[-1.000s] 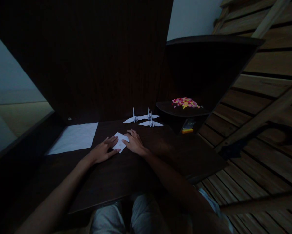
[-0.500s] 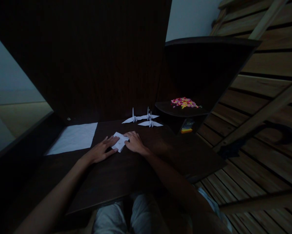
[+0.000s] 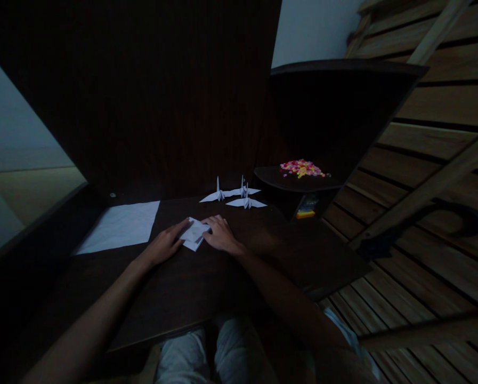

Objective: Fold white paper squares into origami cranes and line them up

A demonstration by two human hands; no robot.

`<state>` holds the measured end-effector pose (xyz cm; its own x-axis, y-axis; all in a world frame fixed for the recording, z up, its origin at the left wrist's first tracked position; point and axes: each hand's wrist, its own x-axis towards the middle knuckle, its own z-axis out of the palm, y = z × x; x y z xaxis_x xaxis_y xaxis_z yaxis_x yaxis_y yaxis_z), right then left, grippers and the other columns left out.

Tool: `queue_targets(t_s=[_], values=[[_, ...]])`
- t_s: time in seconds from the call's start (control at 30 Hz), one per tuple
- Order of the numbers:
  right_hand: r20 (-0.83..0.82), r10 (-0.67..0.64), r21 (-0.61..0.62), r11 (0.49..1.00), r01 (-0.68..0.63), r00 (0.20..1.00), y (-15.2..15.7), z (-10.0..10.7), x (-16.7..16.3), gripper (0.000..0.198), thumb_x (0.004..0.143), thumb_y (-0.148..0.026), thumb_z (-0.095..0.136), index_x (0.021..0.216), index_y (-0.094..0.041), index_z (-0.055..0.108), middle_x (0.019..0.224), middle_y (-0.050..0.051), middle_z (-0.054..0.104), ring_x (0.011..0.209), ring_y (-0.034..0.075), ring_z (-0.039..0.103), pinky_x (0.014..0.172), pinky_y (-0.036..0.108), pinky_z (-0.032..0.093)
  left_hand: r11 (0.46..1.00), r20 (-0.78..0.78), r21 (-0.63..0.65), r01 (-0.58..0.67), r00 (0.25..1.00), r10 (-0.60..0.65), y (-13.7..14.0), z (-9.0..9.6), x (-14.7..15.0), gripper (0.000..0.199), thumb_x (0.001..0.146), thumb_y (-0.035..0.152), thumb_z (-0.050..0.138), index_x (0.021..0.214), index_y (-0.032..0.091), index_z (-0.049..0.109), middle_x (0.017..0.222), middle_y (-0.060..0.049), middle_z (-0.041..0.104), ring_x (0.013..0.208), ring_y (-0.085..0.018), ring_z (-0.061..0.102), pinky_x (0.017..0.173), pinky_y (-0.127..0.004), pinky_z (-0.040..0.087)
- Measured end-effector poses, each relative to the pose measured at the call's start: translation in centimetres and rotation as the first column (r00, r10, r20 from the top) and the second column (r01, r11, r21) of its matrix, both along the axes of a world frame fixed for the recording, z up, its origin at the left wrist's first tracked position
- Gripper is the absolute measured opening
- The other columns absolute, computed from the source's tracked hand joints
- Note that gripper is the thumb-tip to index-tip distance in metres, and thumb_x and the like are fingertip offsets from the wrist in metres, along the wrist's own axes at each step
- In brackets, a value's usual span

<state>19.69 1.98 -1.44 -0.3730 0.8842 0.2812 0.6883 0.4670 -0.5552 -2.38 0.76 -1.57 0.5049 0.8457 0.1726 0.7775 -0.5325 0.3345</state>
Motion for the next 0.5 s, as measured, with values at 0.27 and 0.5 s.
queue_targets(t_s=[0.27, 0.5], values=[[-0.012, 0.077, 0.049, 0.996, -0.076, 0.997, 0.01, -0.8, -0.29, 0.048, 0.08, -0.007, 0.054, 0.127, -0.018, 0.055, 0.123, 0.01, 0.058, 0.117, 0.021, 0.048, 0.103, 0.039, 0.035, 0.999, 0.072, 0.03, -0.01, 0.997, 0.008, 0.34, -0.56, 0.01, 0.061, 0.086, 0.019, 0.044, 0.145, 0.013, 0.03, 0.136, -0.015, 0.052, 0.12, -0.026, 0.054, 0.102, -0.042, 0.042], [-0.001, 0.091, 0.014, 0.996, -0.091, 0.996, -0.04, -0.64, -0.21, 0.044, 0.084, -0.01, 0.053, 0.127, -0.018, 0.054, 0.121, 0.011, 0.056, 0.116, 0.021, 0.048, 0.102, 0.038, 0.036, 0.998, 0.134, 0.057, 0.024, 0.99, -0.031, 0.61, -0.8, -0.11, 0.059, 0.086, 0.02, 0.044, 0.144, 0.014, 0.032, 0.134, -0.012, 0.056, 0.125, -0.025, 0.049, 0.106, -0.044, 0.039]])
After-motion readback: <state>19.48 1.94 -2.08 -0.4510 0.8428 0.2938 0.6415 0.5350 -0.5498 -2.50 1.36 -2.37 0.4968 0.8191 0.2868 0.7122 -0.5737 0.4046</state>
